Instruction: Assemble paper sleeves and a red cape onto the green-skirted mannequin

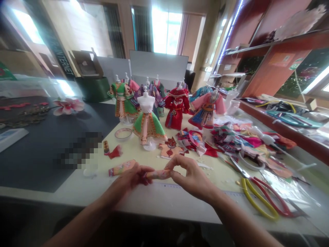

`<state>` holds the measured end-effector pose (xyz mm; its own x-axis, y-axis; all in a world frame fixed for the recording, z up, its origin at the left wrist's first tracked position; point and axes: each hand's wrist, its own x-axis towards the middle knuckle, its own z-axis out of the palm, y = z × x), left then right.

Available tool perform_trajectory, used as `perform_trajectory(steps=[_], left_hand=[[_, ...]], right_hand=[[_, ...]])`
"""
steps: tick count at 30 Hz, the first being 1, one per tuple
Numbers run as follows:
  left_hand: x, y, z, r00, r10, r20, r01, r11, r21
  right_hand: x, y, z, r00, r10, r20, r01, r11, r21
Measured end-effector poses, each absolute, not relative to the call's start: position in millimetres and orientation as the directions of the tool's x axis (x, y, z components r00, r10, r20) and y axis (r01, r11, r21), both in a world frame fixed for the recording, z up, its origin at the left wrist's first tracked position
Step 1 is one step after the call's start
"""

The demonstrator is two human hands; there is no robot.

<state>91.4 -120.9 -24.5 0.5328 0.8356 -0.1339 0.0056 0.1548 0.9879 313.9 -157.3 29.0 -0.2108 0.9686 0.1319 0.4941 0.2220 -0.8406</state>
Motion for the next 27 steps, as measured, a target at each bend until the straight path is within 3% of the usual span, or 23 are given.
perform_trajectory(steps=[4,10,15,20,27], left_hand=[[93,-122,-14,0.467,0.880,-0.090,0.119,0.039,0.992],[93,-124,-10,0.527,0.849,-0.047,-0.004,0.058,0.998],[95,-128,-6,0.641,0.768,-0.006,-0.081,0.076,0.994],[95,-130,-5,0.597,0.801,-0.052,-0.071,0.117,0.991],[91,-132,-3,0.551,0.834,-0.032,-0.150,0.137,0.979]], right_hand=[[314,-156,30,-0.221,0.967,0.128,0.491,0.224,-0.842],[306,-152,36,-0.318,0.934,0.166,0.507,0.315,-0.802],[292,-153,40,-0.444,0.894,0.068,0.498,0.309,-0.810],[284,-155,43,-0.494,0.869,0.005,0.519,0.300,-0.800],[285,-154,28,-0.450,0.893,0.009,0.240,0.131,-0.962]])
